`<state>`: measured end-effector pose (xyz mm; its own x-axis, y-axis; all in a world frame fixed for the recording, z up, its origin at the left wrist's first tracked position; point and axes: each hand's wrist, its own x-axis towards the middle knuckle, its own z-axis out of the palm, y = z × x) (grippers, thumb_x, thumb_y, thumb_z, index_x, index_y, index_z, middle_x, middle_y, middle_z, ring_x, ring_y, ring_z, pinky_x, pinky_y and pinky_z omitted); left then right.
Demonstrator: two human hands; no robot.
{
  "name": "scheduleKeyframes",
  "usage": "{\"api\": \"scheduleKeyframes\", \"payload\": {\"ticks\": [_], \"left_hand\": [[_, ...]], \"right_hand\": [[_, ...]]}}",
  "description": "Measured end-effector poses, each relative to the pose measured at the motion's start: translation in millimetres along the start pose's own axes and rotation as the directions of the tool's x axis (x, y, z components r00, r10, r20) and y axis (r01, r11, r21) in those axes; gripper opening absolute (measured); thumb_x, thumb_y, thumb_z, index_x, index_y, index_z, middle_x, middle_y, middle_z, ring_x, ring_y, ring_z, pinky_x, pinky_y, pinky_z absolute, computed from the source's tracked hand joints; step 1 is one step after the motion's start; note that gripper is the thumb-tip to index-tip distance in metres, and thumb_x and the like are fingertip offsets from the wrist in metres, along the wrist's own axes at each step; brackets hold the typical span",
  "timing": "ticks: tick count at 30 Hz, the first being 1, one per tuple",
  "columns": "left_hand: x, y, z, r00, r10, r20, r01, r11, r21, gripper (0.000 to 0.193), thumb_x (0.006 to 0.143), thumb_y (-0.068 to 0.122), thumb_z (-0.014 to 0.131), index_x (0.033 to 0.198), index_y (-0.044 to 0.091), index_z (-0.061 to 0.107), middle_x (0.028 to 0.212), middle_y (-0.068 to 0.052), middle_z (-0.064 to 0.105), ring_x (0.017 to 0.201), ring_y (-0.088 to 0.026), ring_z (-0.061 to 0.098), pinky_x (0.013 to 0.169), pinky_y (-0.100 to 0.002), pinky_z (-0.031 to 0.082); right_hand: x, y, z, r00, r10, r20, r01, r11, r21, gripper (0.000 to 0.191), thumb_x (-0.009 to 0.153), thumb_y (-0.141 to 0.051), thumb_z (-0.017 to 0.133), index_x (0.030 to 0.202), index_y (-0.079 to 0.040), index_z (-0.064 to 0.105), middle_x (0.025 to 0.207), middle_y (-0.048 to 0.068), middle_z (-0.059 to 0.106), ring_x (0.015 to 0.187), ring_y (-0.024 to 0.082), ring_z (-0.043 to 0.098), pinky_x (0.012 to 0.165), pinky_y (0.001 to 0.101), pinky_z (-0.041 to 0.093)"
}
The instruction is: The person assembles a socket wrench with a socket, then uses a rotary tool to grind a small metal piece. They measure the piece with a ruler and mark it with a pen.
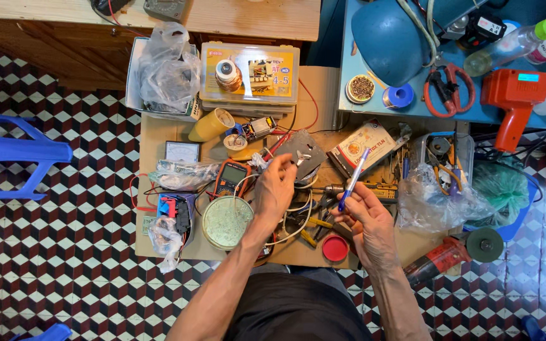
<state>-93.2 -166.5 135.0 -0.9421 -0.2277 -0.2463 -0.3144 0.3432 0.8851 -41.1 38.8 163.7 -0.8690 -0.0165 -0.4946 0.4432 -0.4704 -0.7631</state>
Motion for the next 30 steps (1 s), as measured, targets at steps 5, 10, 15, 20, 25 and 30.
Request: {"api": "scheduleKeyframes", "payload": {"ticks": [5,10,15,20,25,30], "left_hand": [[-65,23,4,0.923,-0.097,0.371,0.22,0.927,-0.303,0.04,0.097,0.028,0.064,0.128,0.004,0.067,0.101,-0.011,0.077,0.088,-0.014,0.074,0.074,-0.029,0.059],[-71,30,12,0.959,-0.036,0.282,0.104,0.967,-0.231,0.035,0.094,0.022,0.068,0.125,0.007,0.071,0.096,-0.009,0.079,0.084,-0.016,0.076,0.072,-0.029,0.059],[-68,29,7,0.932,0.292,0.215,-0.297,0.955,-0.007,0.025,0.095,0.014,0.069,0.118,0.006,0.073,0.1,-0.016,0.076,0.087,-0.03,0.075,0.074,-0.037,0.059],[-70,41,16,0.916,0.29,0.277,-0.272,0.957,-0.105,0.024,0.094,0.014,0.071,0.115,0.003,0.07,0.098,-0.017,0.074,0.084,-0.031,0.074,0.072,-0.039,0.058],[-65,53,20,0.909,0.266,0.32,-0.236,0.963,-0.13,0.024,0.097,0.02,0.07,0.116,0.006,0.073,0.09,-0.016,0.075,0.074,-0.027,0.075,0.063,-0.037,0.057],[-71,51,19,0.903,0.085,0.421,-0.068,0.996,-0.055,0.026,0.097,0.024,0.068,0.119,0.011,0.073,0.079,-0.016,0.074,0.066,-0.025,0.073,0.06,-0.037,0.055]], "right_hand": [[16,15,-1,1.0,0.011,0.013,-0.011,1.0,0.025,0.031,0.092,-0.006,0.069,0.121,-0.001,0.058,0.111,0.008,0.069,0.099,0.015,0.068,0.095,0.0337,0.055],[16,17,-10,0.997,0.048,0.065,-0.048,0.999,-0.004,0.023,0.092,-0.006,0.07,0.114,-0.002,0.063,0.106,0.006,0.068,0.098,0.014,0.064,0.095,0.0317,0.052],[18,7,-16,1.0,0.028,0.004,-0.027,0.99,-0.141,0.016,0.096,-0.016,0.067,0.107,-0.004,0.069,0.089,0.003,0.066,0.079,0.011,0.06,0.073,0.0248,0.049],[20,-2,-21,0.998,-0.004,-0.066,-0.009,0.981,-0.196,0.019,0.101,-0.023,0.067,0.102,-0.004,0.068,0.08,0.0,0.064,0.065,0.006,0.054,0.056,0.0191,0.04],[18,-3,-23,0.997,-0.01,-0.071,-0.002,0.985,-0.173,0.016,0.099,-0.021,0.068,0.1,-0.005,0.068,0.079,0.0,0.063,0.064,0.006,0.054,0.054,0.0198,0.04],[13,3,-27,0.997,0.0,-0.081,-0.015,0.985,-0.174,0.019,0.099,-0.022,0.067,0.1,-0.003,0.07,0.077,0.0,0.064,0.063,0.006,0.054,0.054,0.0202,0.04]]}}
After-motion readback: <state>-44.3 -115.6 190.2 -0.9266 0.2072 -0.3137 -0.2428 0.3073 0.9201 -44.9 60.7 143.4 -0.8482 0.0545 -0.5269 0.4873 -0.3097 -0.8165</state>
